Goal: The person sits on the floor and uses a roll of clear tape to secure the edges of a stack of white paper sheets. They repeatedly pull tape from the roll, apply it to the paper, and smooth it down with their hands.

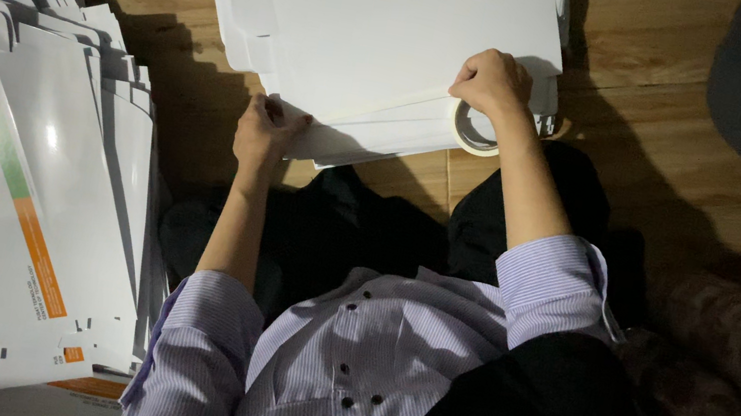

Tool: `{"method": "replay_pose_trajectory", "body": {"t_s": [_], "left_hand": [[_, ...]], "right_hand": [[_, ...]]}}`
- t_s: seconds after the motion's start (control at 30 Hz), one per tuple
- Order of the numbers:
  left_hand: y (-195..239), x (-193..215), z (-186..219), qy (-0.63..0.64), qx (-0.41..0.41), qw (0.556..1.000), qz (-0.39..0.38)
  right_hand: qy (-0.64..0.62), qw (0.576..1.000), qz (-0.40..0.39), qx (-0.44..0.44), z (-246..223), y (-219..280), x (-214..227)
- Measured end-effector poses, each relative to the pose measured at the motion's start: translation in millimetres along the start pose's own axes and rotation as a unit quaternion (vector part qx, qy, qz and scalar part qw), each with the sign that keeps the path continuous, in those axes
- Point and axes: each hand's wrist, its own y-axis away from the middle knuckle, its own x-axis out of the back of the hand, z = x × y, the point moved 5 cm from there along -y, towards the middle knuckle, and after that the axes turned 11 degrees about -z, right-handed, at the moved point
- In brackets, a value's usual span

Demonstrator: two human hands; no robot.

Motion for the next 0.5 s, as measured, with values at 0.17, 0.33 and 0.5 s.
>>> {"method": "replay_pose_trajectory", "body": {"t_s": [0.17, 0.33, 0.5], "left_hand": [[0.2, -1.2, -0.4, 0.001, 0.011, 1.000, -0.004], [0.8, -1.4, -0.9, -0.002, -0.014, 1.000, 0.003], [6.1, -0.5, 0.1, 0.010, 0.006, 1.000, 0.004]], "right_hand": [[0.004, 1.000, -0.014, -0.016, 0.3, -1.0, -0.3], [-0.001, 1.000, -0.011, -0.011, -1.6, -0.1, 0.4], [-0.002, 1.000, -0.011, -0.012, -3.8, 2.3, 0.6]]}}
